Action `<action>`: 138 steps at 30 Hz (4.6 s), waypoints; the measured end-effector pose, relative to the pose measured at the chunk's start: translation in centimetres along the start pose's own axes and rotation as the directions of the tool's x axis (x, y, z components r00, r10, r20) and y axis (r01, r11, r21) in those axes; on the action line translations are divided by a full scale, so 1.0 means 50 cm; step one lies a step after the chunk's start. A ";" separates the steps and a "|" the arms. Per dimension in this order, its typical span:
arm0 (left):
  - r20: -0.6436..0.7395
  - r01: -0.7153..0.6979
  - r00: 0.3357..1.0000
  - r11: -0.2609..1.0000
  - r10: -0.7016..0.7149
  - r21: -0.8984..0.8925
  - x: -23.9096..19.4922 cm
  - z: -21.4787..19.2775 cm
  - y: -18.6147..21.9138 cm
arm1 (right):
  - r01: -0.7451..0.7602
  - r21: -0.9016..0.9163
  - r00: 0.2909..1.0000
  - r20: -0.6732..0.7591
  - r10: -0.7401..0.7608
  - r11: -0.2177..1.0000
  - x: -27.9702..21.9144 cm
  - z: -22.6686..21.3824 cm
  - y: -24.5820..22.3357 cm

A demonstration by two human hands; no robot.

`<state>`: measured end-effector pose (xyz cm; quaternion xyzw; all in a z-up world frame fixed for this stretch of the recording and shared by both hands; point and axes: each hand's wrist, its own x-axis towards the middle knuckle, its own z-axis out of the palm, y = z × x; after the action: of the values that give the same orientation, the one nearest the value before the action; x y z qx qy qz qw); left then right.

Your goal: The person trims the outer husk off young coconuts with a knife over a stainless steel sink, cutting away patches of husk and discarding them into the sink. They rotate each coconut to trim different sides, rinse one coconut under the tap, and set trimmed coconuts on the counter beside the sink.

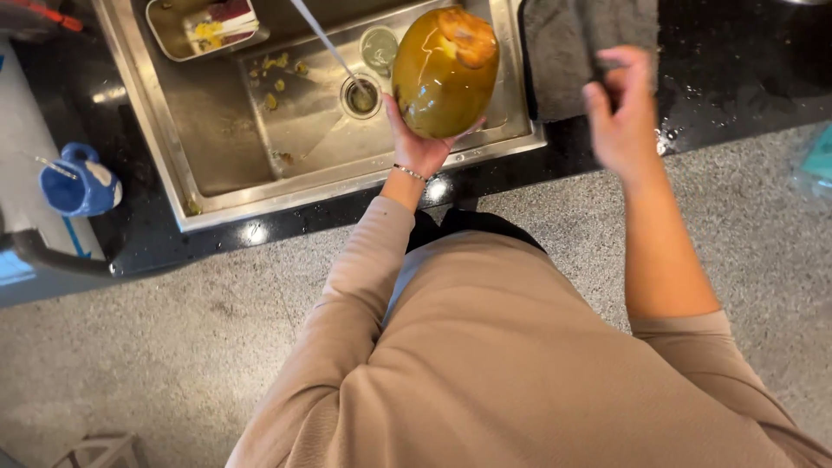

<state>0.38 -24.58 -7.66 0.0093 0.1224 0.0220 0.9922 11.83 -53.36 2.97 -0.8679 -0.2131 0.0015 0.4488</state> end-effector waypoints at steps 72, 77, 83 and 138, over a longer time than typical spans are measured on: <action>0.085 -0.387 0.921 0.918 0.380 0.088 -0.277 -0.171 0.374 | 0.476 0.173 0.730 0.468 -0.497 0.862 -0.019 0.396 -0.469; 0.109 -0.356 0.933 0.920 0.342 0.161 -0.284 -0.219 0.368 | 0.534 0.147 0.734 0.407 -0.543 0.832 0.008 0.396 -0.459; 0.090 -0.419 0.907 0.905 0.412 0.072 -0.281 -0.183 0.374 | 0.069 0.068 0.897 0.432 -0.092 0.995 -0.024 0.370 -0.412; 0.080 -0.355 0.933 0.933 0.350 0.058 -0.254 -0.175 0.380 | 0.460 0.187 0.734 0.470 -0.490 0.868 -0.027 0.352 -0.485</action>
<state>-14.84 -6.07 -12.61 0.0676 0.0856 0.1950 0.9747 -1.73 -27.86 11.10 -0.7400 -0.5366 0.1190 0.3876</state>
